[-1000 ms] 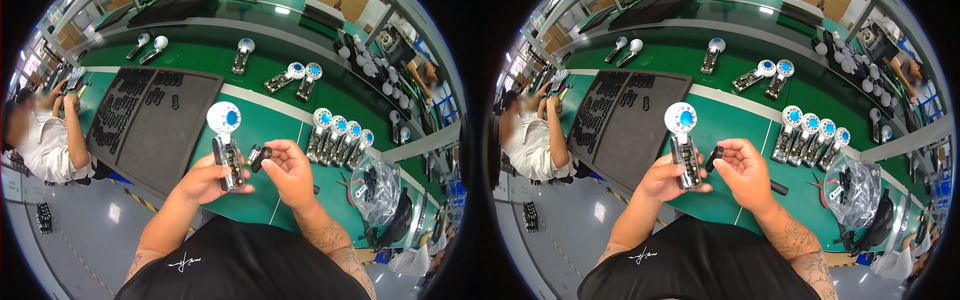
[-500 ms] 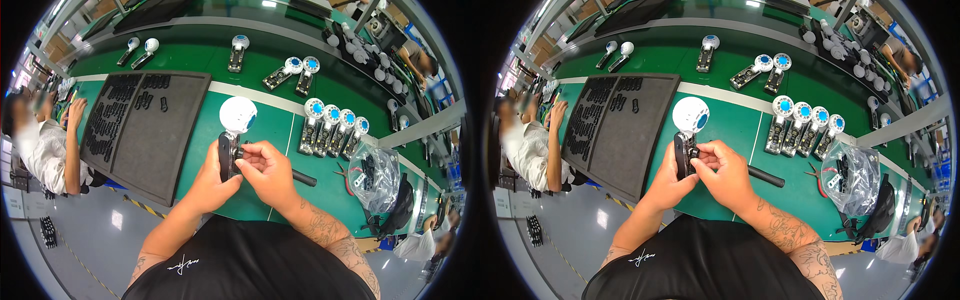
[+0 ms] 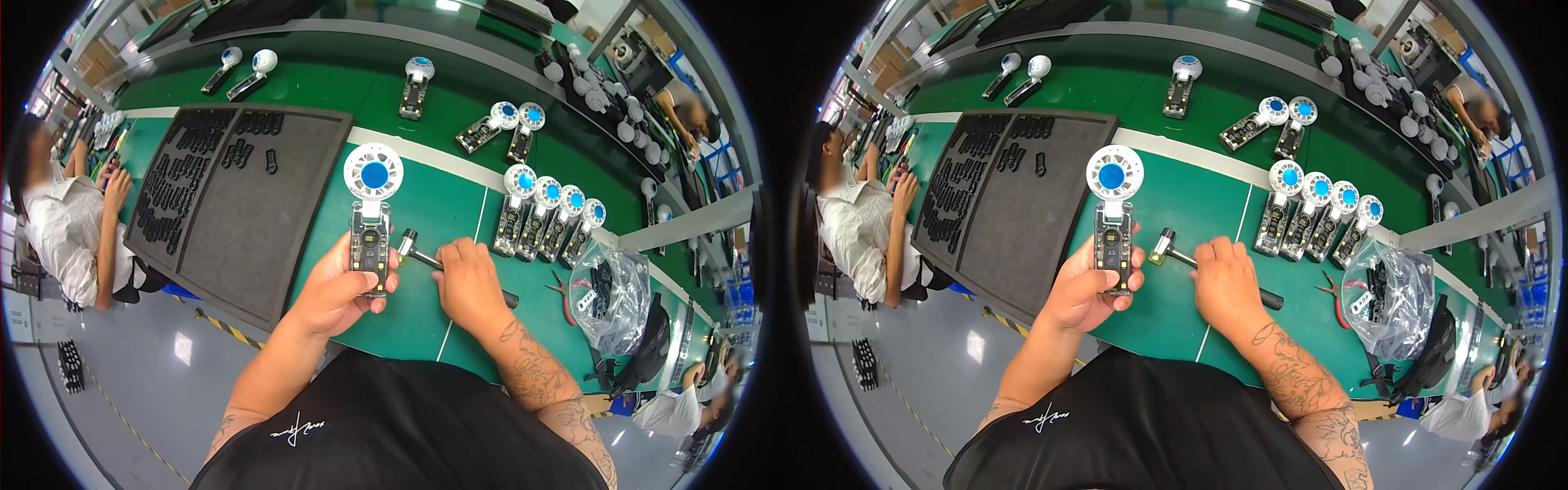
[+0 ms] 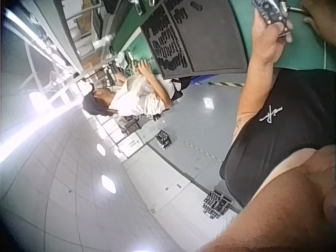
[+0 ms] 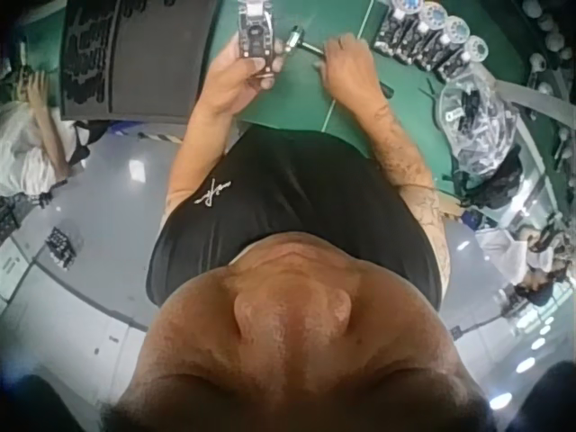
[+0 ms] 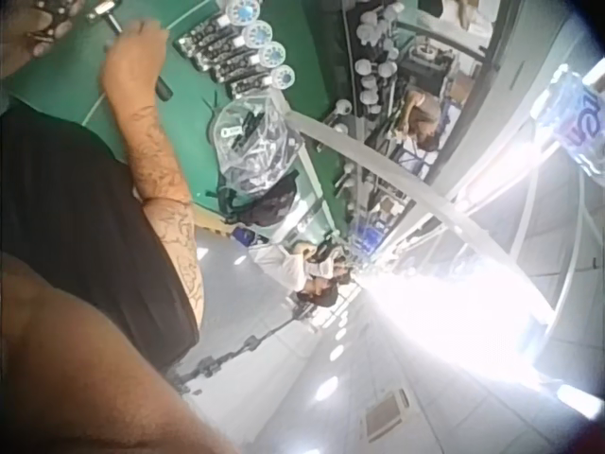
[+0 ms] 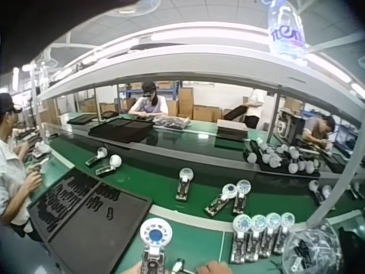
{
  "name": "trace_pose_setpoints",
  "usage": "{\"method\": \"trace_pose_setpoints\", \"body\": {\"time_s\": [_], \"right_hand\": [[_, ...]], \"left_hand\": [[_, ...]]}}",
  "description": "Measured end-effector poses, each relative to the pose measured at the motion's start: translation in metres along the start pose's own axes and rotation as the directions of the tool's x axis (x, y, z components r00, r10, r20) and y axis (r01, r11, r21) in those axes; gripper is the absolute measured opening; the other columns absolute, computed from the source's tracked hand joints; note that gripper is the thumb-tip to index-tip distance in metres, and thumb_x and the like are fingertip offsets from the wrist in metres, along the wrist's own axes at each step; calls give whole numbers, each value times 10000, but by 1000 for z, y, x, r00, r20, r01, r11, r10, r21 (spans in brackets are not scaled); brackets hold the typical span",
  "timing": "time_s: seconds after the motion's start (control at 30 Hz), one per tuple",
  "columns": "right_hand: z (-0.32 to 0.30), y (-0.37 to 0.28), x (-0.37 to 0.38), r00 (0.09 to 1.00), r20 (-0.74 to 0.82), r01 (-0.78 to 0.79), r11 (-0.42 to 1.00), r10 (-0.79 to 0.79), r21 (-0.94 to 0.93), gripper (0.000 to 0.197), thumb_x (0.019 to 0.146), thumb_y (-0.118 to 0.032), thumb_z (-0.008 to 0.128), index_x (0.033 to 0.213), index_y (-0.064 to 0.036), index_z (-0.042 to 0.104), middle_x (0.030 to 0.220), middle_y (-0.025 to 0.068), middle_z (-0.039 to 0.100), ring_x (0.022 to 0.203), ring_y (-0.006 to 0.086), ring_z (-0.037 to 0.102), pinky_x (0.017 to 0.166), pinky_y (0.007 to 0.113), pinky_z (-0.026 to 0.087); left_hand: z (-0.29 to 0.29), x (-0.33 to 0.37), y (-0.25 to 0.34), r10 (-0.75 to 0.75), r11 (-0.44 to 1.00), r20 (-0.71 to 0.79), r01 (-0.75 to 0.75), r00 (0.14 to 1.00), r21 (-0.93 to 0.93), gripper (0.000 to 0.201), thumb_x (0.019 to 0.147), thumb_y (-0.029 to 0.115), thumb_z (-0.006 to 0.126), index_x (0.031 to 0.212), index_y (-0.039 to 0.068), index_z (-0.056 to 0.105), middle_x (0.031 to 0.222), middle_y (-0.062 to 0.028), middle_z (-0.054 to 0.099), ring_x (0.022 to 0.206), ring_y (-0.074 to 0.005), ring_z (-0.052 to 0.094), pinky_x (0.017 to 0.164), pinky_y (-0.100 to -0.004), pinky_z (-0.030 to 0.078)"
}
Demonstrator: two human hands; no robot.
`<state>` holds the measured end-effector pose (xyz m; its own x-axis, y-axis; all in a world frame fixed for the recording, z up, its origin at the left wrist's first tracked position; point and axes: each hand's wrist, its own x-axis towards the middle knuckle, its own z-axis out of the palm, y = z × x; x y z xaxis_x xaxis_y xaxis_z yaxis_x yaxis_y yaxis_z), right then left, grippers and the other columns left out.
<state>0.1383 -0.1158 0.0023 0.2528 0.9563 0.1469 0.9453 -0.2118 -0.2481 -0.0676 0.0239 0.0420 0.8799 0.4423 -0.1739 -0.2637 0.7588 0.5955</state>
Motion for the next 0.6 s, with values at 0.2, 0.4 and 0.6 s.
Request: {"method": "trace_pose_setpoints", "body": {"time_s": [0.2,0.4,0.6], "right_hand": [[-76,-30,19,971,159,-228,902,181,367,314,885,-38,726,1188,-33,647,909,102,728,750,299,665,721,398,543],[-100,-77,33,927,-371,167,830,51,532,259,907,-21,690,1166,-13,688,866,93,732,716,208,645,662,343,530],[-92,-92,53,946,-267,295,836,-186,463,357,857,16,706,1209,-36,727,894,86,732,735,210,653,670,321,548]], "left_hand": [[-8,-5,8,14,1000,-54,-13,998,22,607,871,-80,533,1457,45,433,1202,-141,626,924,-191,629,626,-264,520],[-12,-7,31,28,985,-110,-8,994,175,569,863,-80,526,1414,49,459,1189,-138,621,919,-191,625,615,-264,511],[-19,-11,43,75,970,-163,-35,984,239,549,858,-75,517,1390,51,471,1177,-133,612,908,-192,622,605,-259,499]]}}
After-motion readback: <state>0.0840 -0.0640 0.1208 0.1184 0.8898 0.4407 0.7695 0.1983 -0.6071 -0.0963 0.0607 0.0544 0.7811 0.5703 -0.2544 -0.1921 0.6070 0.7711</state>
